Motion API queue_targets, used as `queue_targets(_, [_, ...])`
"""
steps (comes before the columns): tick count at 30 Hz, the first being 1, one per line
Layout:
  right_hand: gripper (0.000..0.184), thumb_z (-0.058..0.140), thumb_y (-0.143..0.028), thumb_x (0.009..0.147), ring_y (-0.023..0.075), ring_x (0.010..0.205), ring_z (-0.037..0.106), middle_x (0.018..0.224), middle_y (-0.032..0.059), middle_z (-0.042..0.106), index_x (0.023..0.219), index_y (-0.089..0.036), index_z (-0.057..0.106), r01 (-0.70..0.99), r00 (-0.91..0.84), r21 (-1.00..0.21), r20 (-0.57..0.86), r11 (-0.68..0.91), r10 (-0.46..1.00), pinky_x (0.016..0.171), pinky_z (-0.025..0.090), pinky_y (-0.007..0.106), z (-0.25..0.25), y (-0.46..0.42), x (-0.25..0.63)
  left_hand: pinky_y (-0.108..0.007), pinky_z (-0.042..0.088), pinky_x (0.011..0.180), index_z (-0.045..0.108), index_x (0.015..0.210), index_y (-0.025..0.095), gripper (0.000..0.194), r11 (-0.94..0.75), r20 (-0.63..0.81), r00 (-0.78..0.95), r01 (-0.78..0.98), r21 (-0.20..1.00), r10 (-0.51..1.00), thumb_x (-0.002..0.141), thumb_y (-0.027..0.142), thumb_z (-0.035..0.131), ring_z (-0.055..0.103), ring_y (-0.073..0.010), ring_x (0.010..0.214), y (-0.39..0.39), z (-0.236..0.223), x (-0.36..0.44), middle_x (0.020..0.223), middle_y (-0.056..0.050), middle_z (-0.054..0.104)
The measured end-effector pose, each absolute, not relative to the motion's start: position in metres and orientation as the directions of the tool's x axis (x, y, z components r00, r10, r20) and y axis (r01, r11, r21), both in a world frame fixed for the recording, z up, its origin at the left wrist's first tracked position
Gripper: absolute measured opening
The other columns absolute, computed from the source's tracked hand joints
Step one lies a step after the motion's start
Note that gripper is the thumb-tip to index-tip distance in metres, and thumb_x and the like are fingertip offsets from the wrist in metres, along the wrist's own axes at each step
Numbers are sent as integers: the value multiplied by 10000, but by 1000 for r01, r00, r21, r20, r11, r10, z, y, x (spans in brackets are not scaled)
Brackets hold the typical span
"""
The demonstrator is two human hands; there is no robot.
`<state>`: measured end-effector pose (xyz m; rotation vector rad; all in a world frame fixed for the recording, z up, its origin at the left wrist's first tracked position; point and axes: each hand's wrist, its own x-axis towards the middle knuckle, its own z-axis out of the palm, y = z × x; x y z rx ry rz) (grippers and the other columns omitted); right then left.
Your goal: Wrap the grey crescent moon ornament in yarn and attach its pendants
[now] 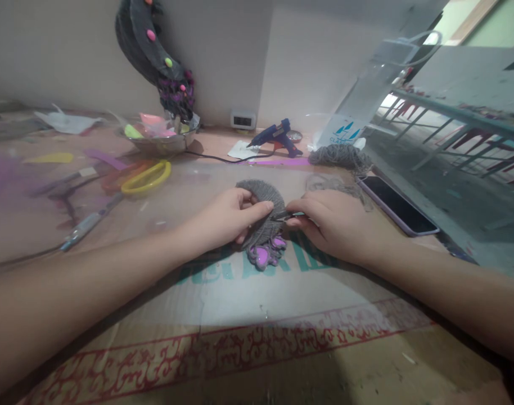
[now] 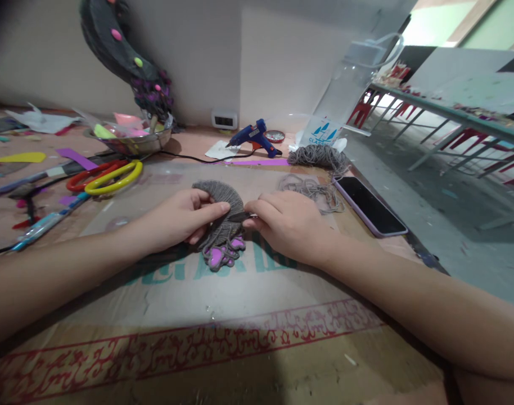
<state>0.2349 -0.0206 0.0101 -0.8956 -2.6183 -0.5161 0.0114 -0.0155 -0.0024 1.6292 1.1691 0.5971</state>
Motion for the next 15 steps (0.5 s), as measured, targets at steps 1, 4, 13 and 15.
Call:
queue_targets(1, [380, 399, -384, 1014, 170, 651, 535, 709, 63, 647, 959, -141, 686, 635, -751, 233, 410, 736, 518, 602, 313, 289, 10, -21, 235, -205, 271, 366, 580, 777, 188, 335, -32, -152, 408, 410, 911, 900, 913, 487, 516, 405, -87, 333, -15, -2, 11, 383, 51, 475])
queue_targets(4, [371, 404, -378, 1013, 173, 657, 534, 721, 66, 651, 960, -142, 685, 625, -759, 239, 410, 743, 506, 605, 315, 293, 10, -20, 235, -208, 271, 367, 588, 776, 186, 337, -42, -148, 410, 421, 906, 900, 911, 486, 513, 403, -89, 331, -15, -3, 11, 377, 52, 470])
queue_targets(13, [341, 427, -360, 1012, 175, 670, 552, 735, 57, 665, 958, -137, 679, 597, -778, 240, 407, 766, 479, 619, 322, 299, 8, -17, 235, -198, 264, 363, 591, 797, 185, 342, -40, -153, 415, 423, 905, 897, 904, 501, 519, 396, -85, 334, -15, -4, 11, 381, 55, 471])
queue_targets(15, [325, 443, -360, 1007, 175, 675, 558, 739, 54, 668, 958, -143, 680, 600, -774, 236, 412, 764, 481, 622, 324, 297, 7, -17, 235, -200, 262, 362, 586, 784, 183, 351, -45, -151, 412, 427, 903, 899, 902, 507, 522, 397, -87, 332, -15, -4, 11, 378, 53, 471])
